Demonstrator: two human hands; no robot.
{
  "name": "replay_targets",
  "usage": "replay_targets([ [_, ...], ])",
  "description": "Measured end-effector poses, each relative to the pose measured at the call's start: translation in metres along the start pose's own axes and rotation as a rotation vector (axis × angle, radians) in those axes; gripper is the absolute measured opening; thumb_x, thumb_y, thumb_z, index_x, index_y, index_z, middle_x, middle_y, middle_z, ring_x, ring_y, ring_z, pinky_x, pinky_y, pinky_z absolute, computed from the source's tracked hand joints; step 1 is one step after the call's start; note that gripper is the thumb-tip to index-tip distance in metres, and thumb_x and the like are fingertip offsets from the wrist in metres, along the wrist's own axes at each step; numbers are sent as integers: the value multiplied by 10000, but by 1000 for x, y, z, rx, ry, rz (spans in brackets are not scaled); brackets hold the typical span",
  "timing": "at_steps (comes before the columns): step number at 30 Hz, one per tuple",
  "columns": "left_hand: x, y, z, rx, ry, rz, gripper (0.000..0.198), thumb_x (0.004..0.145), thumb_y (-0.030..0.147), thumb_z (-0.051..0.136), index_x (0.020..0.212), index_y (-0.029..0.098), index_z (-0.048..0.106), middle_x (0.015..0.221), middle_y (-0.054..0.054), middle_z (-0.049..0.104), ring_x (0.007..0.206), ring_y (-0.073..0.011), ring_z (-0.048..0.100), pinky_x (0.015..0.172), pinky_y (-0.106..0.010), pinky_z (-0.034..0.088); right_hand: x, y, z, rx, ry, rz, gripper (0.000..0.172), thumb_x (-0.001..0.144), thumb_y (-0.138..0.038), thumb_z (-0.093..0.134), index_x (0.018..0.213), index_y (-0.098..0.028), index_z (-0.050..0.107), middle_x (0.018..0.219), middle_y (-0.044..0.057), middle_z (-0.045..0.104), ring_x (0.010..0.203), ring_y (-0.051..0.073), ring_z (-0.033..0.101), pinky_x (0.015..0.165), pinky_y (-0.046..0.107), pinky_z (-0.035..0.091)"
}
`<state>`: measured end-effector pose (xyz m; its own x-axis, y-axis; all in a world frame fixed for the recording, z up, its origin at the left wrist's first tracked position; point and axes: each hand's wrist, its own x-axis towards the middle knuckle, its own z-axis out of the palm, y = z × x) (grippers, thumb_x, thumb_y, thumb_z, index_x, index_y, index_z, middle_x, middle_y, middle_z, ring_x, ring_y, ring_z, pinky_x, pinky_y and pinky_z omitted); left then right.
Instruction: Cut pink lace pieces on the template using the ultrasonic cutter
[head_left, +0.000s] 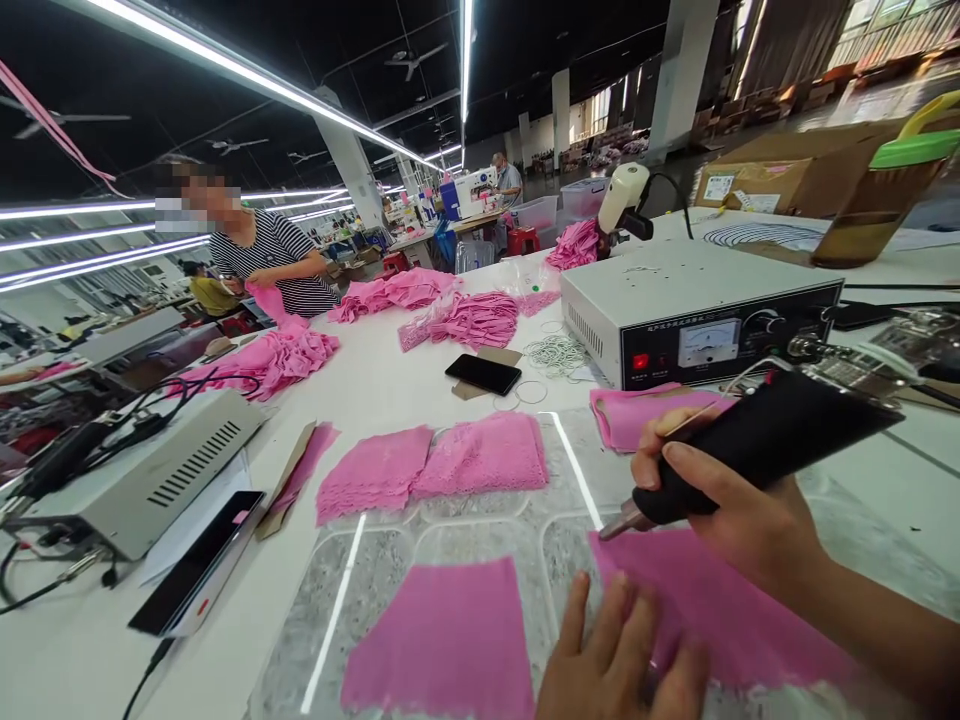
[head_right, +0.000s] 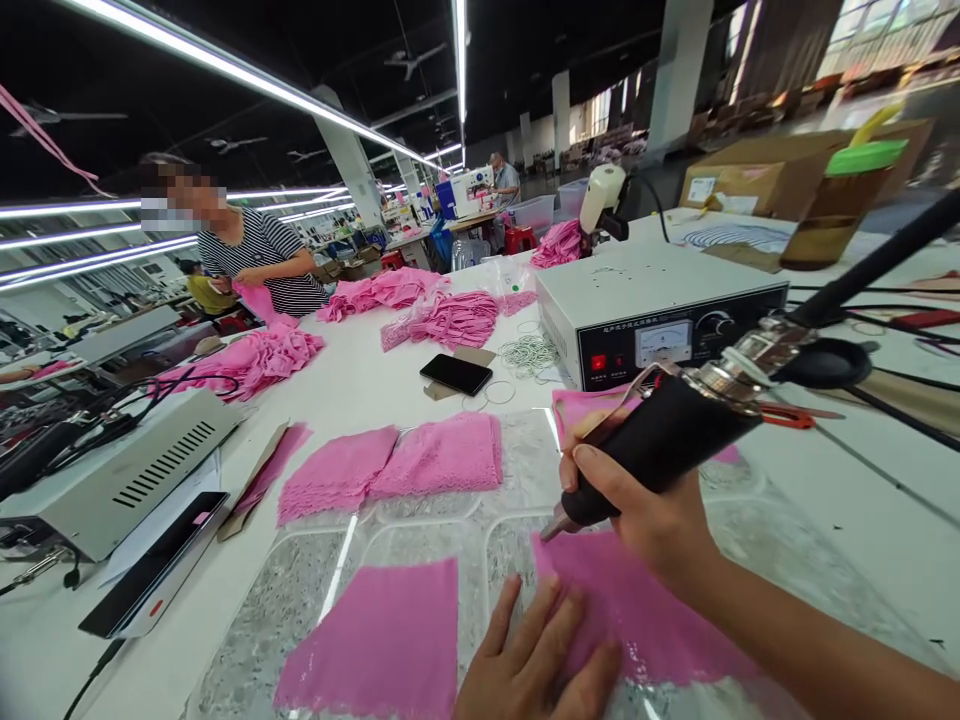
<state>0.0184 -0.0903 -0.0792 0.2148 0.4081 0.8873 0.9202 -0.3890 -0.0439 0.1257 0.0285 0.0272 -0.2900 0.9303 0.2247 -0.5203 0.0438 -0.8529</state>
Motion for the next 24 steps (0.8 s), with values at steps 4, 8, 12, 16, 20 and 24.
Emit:
replay_targets([
  [4, -6, 3, 11, 98, -56, 62, 197, 917, 376, 598, 1070, 261, 645, 1032, -24, 740, 1070, -203, 680, 1148, -449, 318, -2, -5, 5, 40, 64, 15, 246, 713, -295, 820, 808, -228, 603, 718, 4, 563, 567, 159, 544, 474, 283, 530],
  [8, -7, 3, 17, 113, -82, 139, 233, 886, 348, 628, 1093, 242, 647, 1061, -54, 731, 1129, -225, 652, 1147, -435, 327, -6, -6, 9, 30, 49, 53, 242, 763, -338, 777, 829, -231, 570, 664, -4, 552, 578, 175, 527, 497, 306, 523],
  [12, -7, 2, 22, 63, 34, 75, 209, 858, 309, 671, 1057, 245, 676, 1011, -46, 742, 1194, -208, 613, 1120, -377, 380, -4, -2, 5, 7, 52, 4, 269, 762, -362, 776, 841, -229, 556, 697, -6, 563, 591, 164, 520, 533, 294, 501],
  [16, -14, 0, 25, 74, -24, 125, 237, 871, 328, 657, 1090, 238, 654, 1087, -75, 728, 1206, -231, 605, 1139, -446, 341, -1, 3, 0, 14, 49, -10, 232, 788, -353, 758, 839, -249, 557, 708, -6, 553, 613, 174, 513, 524, 299, 498],
  [20, -15, 0, 25, 45, 4, 112, 208, 870, 322, 667, 1059, 237, 665, 1047, -69, 741, 1214, -218, 600, 1135, -416, 354, 0, 6, -1, 15, 16, -34, 230, 790, -363, 757, 872, -262, 568, 741, 5, 554, 601, 186, 505, 481, 317, 489],
  [24, -10, 1, 24, 17, 16, 87, 165, 878, 306, 660, 1030, 246, 676, 1017, -50, 748, 1215, -192, 600, 1136, -371, 356, -1, 6, 2, 30, 26, -24, 194, 790, -363, 754, 854, -277, 592, 762, 7, 549, 601, 191, 498, 488, 325, 467],
])
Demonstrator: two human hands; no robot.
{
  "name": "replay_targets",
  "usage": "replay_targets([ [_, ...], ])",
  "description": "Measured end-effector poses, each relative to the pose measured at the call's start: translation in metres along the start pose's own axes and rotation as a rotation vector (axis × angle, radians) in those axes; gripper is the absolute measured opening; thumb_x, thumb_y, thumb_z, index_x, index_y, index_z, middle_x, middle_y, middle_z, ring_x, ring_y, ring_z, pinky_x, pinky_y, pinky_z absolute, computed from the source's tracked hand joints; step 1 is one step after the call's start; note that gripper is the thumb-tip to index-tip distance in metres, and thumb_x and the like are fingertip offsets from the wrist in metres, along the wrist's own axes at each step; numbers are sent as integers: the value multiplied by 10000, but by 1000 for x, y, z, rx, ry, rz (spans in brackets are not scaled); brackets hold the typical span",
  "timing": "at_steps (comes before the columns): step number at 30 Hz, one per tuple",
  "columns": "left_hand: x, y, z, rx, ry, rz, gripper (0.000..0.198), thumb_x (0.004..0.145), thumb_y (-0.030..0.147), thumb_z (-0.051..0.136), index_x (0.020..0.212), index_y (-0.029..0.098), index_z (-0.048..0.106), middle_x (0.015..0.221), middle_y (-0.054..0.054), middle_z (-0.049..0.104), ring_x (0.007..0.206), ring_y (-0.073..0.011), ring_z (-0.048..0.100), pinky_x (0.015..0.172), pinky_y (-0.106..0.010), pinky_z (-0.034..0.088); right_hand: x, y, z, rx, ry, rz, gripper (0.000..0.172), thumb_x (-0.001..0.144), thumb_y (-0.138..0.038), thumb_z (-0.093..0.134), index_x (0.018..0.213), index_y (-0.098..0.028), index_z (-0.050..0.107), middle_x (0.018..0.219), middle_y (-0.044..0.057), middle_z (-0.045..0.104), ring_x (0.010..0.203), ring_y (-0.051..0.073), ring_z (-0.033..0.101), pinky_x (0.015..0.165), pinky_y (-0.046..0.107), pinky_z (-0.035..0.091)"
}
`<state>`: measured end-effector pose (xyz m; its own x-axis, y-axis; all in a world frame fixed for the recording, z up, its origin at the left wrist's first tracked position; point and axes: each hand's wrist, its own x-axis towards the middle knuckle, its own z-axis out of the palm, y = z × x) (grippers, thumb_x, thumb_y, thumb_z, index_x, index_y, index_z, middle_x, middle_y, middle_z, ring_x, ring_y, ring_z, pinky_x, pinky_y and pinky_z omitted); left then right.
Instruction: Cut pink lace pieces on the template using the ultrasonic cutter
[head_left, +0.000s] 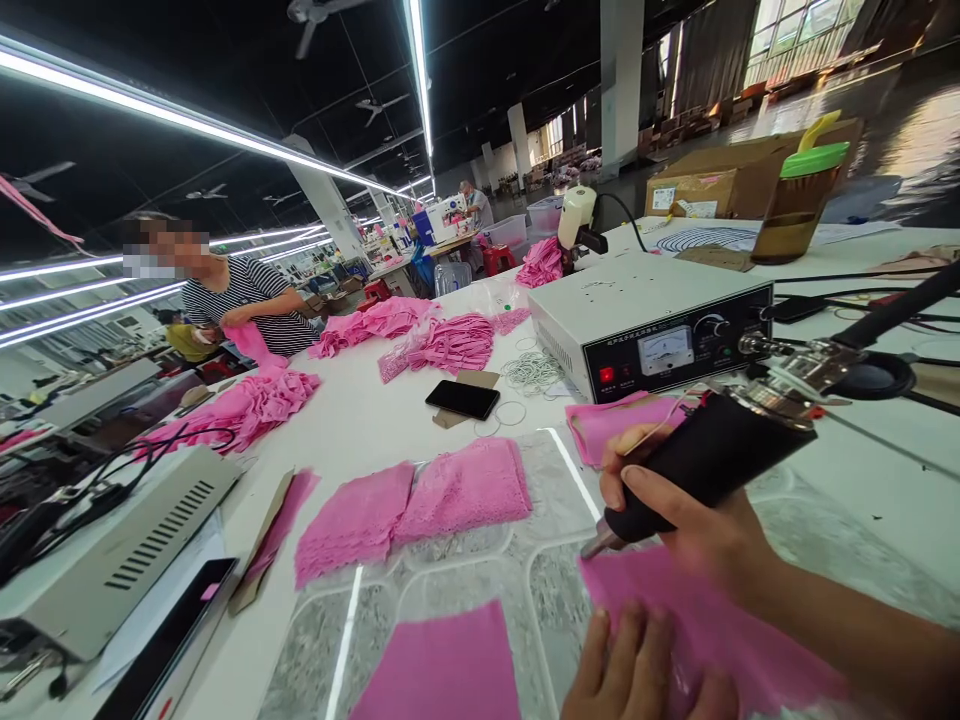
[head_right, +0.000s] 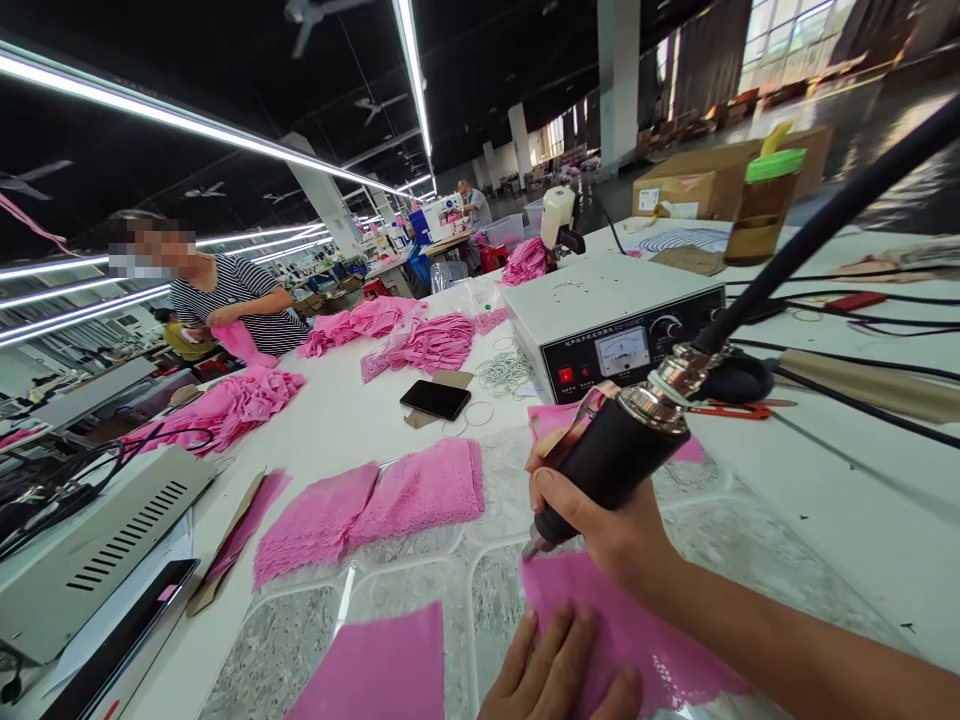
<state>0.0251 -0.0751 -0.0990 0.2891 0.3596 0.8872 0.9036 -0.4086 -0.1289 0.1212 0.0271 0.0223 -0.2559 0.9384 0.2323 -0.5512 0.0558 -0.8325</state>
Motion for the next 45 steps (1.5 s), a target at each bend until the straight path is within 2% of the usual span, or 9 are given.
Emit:
replay_targets([
  [6, -1, -5, -7, 11, -124, 81, 228, 903, 292, 630, 1123, 241, 666, 1070, -63, 738, 1155, -199, 641, 1137, -384, 355, -1, -2, 3, -10, 10, 2, 186, 783, -369, 756, 852, -291, 602, 755, 13, 548, 592, 202, 491, 493, 342, 462],
  [16, 4, 0, -5, -16, -24, -4, 174, 902, 271, 628, 1065, 235, 678, 985, -54, 751, 1154, -188, 641, 1112, -366, 390, 0, -2, 5, 18, -32, 32, 233, 783, -350, 764, 844, -268, 554, 757, -13, 547, 592, 173, 508, 528, 330, 497],
  [22, -9, -2, -3, 5, -97, 53, 241, 882, 326, 644, 1099, 221, 646, 1091, -84, 727, 1187, -221, 618, 1131, -410, 358, 1, 0, 3, -53, -89, -30, 205, 823, -368, 726, 769, -273, 553, 721, 6, 525, 599, 198, 493, 528, 348, 476],
  [27, -2, -5, -7, 11, -91, 77, 248, 909, 369, 605, 1102, 219, 645, 1064, -78, 734, 1166, -212, 632, 1150, -408, 325, 1, -2, 4, -26, -65, -33, 191, 810, -364, 746, 821, -285, 572, 761, -1, 535, 606, 187, 499, 544, 335, 462],
  [31, 3, -1, -14, -27, -83, 64, 171, 935, 318, 557, 1055, 243, 651, 981, -29, 751, 1112, -184, 663, 1152, -432, 319, -1, -8, 0, 46, -38, 22, 184, 783, -353, 763, 835, -281, 601, 773, 9, 539, 620, 192, 498, 493, 323, 472],
  [35, -6, 2, -30, -51, -87, -34, 93, 915, 257, 567, 910, 251, 660, 843, 27, 752, 927, -134, 722, 1163, -412, 306, -4, -10, -6, 76, -63, 65, 200, 769, -344, 775, 840, -262, 607, 779, 3, 546, 603, 179, 516, 467, 314, 499],
  [40, -12, -5, -47, -38, -188, -39, 83, 893, 300, 614, 864, 246, 670, 865, 14, 751, 872, -134, 730, 1147, -384, 337, -8, -6, -7, 63, -128, 62, 152, 811, -329, 731, 829, -243, 607, 788, 8, 536, 586, 165, 523, 448, 302, 498],
  [42, -7, -3, -46, -44, -147, -77, 111, 900, 295, 601, 824, 243, 663, 829, 19, 746, 834, -124, 731, 1145, -371, 337, -8, -6, -7, 64, -149, 40, 133, 820, -316, 727, 840, -251, 612, 791, 2, 541, 583, 163, 534, 457, 301, 495],
  [45, 3, 5, -40, -70, 13, -209, 231, 942, 234, 516, 752, 242, 648, 747, 41, 735, 762, -100, 727, 1126, -336, 363, -8, -6, -6, 59, -163, 4, 150, 808, -319, 744, 833, -252, 612, 770, -5, 549, 559, 160, 538, 457, 299, 482],
])
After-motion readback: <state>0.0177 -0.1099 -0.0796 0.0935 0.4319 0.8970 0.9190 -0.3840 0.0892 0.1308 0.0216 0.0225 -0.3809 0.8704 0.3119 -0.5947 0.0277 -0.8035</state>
